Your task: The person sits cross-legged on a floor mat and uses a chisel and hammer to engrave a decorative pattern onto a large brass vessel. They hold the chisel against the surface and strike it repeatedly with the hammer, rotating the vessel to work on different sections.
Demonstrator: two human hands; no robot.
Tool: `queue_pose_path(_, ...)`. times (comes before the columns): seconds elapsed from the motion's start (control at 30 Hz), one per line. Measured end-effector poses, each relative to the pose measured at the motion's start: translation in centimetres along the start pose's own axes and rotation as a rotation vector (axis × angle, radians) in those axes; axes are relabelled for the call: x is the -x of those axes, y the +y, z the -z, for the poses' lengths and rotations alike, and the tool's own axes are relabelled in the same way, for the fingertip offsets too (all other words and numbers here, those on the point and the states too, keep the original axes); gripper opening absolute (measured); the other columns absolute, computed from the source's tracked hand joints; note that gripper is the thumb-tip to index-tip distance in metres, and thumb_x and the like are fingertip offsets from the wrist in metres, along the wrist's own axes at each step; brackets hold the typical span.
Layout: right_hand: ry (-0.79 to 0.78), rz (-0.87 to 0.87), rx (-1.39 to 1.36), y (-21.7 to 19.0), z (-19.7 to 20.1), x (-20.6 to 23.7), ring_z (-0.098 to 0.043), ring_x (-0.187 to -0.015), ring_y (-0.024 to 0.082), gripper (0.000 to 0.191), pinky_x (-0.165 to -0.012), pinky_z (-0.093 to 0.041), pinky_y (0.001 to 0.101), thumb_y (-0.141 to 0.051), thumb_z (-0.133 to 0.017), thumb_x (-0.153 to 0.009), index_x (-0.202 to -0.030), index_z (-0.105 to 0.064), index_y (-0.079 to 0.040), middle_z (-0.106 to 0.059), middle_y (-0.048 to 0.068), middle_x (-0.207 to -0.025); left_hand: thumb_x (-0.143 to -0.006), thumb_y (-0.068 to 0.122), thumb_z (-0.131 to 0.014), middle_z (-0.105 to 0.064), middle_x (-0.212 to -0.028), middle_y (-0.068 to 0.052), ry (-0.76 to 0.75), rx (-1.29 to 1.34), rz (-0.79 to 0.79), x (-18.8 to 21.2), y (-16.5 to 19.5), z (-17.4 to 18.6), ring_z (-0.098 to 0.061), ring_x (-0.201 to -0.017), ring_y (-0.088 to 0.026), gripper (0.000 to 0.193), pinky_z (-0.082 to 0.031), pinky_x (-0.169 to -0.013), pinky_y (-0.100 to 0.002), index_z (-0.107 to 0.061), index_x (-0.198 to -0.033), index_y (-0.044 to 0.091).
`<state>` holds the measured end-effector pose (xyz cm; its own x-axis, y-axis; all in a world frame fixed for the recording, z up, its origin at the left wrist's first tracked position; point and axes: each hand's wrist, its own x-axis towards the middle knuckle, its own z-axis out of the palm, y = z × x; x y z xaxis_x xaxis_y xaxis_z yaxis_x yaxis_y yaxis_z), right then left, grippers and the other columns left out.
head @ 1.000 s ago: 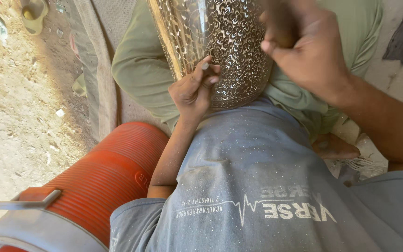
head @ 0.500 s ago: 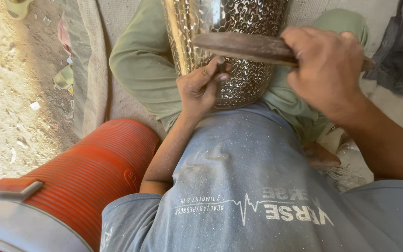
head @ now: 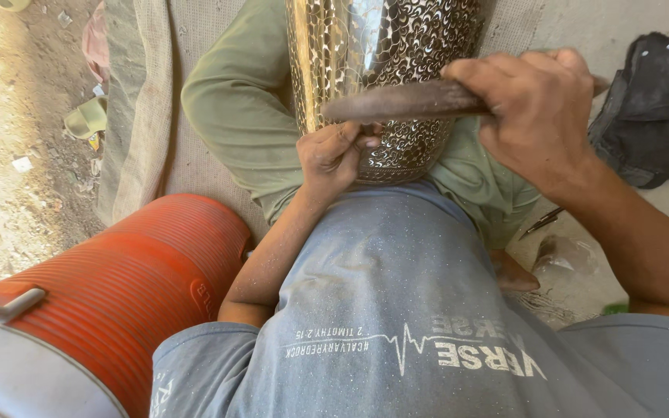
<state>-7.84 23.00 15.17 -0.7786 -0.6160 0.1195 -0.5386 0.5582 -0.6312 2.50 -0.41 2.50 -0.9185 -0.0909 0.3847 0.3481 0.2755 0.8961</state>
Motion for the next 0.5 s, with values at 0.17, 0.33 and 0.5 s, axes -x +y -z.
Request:
queue_pose_path(0.17,-0.076,0.098,0.469,0.5,-0.9,0.8,-0.063,-0.061,0.018,0.032,-0.066,-0.051,0.0444,-0.004,-0.076,-0.085,-0.114,-0.072,-0.017,-0.073,0.001,-0.080,-0.093,-0.012,-0.071,-0.078,-0.095,-0.003,0.004,0.020,-0.017,0.2,-0.3,0.2,-0.078,-0.089,-0.012,0.050,-0.066,-0.081,-0.023,-0.064,-0.136,0.014)
queue_pose_path(0.33,-0.066,-0.019,0.292,0.9,-1.4,1.3,-0.064,-0.074,0.012,0.032,-0.076,-0.050,0.0383,-0.006,-0.072,-0.097,-0.125,-0.068,-0.023,-0.073,-0.003,-0.096,-0.094,-0.010,-0.071,-0.079,-0.099,-0.006,-0.004,0.036,0.006,0.4,-0.3,0.2,-0.078,-0.088,-0.011,0.047,-0.066,-0.081,-0.024,-0.065,-0.134,0.012)
queue_pose_path(0.5,0.058,-0.104,0.043,1.7,-1.2,1.6,-0.065,-0.075,0.011,0.030,-0.070,-0.051,0.0340,-0.003,-0.067,-0.092,-0.119,-0.066,-0.018,-0.069,-0.001,-0.089,-0.093,-0.010,-0.071,-0.079,-0.098,-0.007,-0.003,0.040,-0.018,0.0,-0.1,-0.4,-0.078,-0.089,-0.013,0.044,-0.066,-0.082,-0.026,-0.066,-0.132,0.010)
